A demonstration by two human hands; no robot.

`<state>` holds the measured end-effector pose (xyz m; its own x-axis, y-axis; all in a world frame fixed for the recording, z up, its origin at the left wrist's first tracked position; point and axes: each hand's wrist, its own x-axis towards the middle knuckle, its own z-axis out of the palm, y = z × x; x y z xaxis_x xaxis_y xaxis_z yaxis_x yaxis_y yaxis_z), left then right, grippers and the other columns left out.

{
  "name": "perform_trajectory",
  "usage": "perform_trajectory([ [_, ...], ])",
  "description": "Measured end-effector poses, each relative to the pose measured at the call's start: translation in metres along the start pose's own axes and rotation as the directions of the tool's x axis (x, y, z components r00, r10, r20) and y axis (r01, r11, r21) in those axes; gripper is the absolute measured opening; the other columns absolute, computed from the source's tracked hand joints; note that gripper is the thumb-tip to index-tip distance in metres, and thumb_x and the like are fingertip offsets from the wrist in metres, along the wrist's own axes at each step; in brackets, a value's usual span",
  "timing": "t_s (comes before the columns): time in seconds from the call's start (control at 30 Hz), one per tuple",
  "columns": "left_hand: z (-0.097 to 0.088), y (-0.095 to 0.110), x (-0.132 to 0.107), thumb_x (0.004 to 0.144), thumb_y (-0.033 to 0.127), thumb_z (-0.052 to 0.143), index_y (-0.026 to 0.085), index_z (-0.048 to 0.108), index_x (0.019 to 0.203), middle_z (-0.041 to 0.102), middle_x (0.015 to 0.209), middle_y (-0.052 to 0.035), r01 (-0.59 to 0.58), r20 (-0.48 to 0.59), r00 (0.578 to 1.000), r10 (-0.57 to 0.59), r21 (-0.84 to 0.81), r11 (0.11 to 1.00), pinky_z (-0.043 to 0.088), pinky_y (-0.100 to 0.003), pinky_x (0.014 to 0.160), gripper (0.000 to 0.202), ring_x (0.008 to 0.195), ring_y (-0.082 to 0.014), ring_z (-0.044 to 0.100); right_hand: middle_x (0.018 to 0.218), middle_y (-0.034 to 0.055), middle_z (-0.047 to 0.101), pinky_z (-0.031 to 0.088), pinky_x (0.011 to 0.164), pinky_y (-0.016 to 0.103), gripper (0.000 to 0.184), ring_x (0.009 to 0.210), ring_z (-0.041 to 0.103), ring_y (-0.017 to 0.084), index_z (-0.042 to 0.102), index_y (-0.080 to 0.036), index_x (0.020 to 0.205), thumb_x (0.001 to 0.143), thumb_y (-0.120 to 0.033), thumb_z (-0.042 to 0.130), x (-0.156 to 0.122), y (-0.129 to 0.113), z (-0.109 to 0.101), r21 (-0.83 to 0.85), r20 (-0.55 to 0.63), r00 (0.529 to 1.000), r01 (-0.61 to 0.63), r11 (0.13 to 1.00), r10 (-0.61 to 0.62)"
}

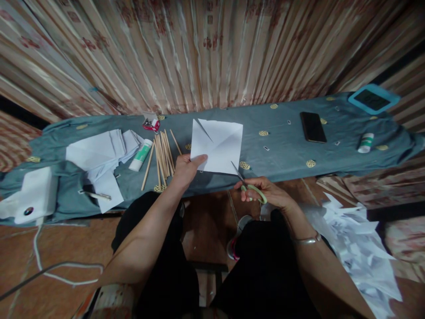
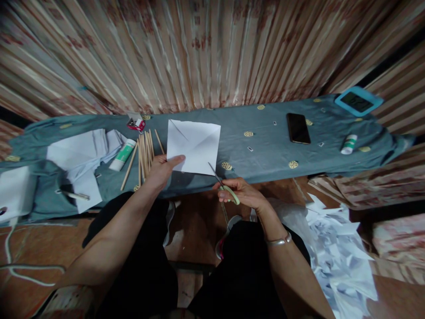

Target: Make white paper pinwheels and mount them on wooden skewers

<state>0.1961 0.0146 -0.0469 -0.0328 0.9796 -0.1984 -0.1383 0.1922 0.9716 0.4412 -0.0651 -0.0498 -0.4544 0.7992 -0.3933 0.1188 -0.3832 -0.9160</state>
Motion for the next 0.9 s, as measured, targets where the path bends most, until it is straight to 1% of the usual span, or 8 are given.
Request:
perform_trajectory([
  [0.23, -0.0004, -0.0008, 0.0001, 0.051, 0.035, 0.082, 0.013, 0.073, 0.063, 0.069, 0.061, -0.0025, -0.001, -0.01, 1.0, 0.001, 0.007, 1.0, 0.044, -0.025, 0.055, 0.028, 0.054, -0.0128, 0.056, 0.071, 0.0014, 0.065, 0.049, 0.06, 0.023, 0.054, 0.062, 0.058, 0.01, 0.069, -0.011, 0.105, 0.069, -0.049, 0.078, 0.0001, 0.0023, -0.0002, -0.019, -0.017, 1.0, 0.014, 1.0, -0.015],
  [0.43, -0.0006, 0.0008, 0.0, 0.051, 0.035, 0.082, 0.012, 0.072, 0.064, 0.068, 0.061, -0.0026, 0.006, -0.017, 1.0, -0.006, 0.016, 1.0, 0.044, -0.025, 0.054, 0.028, 0.053, -0.013, 0.057, 0.075, 0.0027, 0.066, 0.049, 0.062, 0.024, 0.055, 0.065, 0.06, 0.011, 0.069, -0.013, 0.107, 0.069, -0.052, 0.077, -0.0002, 0.0033, -0.0011, -0.05, -0.006, 0.999, 0.047, 0.998, -0.047],
  [0.63, -0.0009, -0.0002, 0.0003, 0.052, 0.036, 0.083, 0.012, 0.073, 0.066, 0.069, 0.062, -0.0025, -0.005, -0.007, 1.0, 0.005, -0.002, 1.0, 0.045, -0.024, 0.054, 0.03, 0.053, -0.0126, 0.058, 0.075, 0.0029, 0.066, 0.048, 0.063, 0.025, 0.057, 0.065, 0.059, 0.011, 0.068, -0.01, 0.109, 0.07, -0.051, 0.076, 0.0, 0.0027, -0.0004, -0.059, -0.002, 1.0, 0.026, 0.998, -0.026],
  [0.9, 0.0, 0.0026, -0.0013, 0.051, 0.035, 0.083, 0.012, 0.072, 0.064, 0.068, 0.06, -0.0022, 0.001, -0.016, 1.0, -0.001, -0.017, 1.0, 0.043, -0.025, 0.053, 0.029, 0.052, -0.0124, 0.056, 0.076, 0.0026, 0.066, 0.048, 0.063, 0.024, 0.055, 0.067, 0.059, 0.011, 0.068, -0.013, 0.108, 0.07, -0.052, 0.077, 0.0005, 0.0026, 0.0005, -0.076, -0.018, 0.999, 0.027, 0.997, -0.029],
])
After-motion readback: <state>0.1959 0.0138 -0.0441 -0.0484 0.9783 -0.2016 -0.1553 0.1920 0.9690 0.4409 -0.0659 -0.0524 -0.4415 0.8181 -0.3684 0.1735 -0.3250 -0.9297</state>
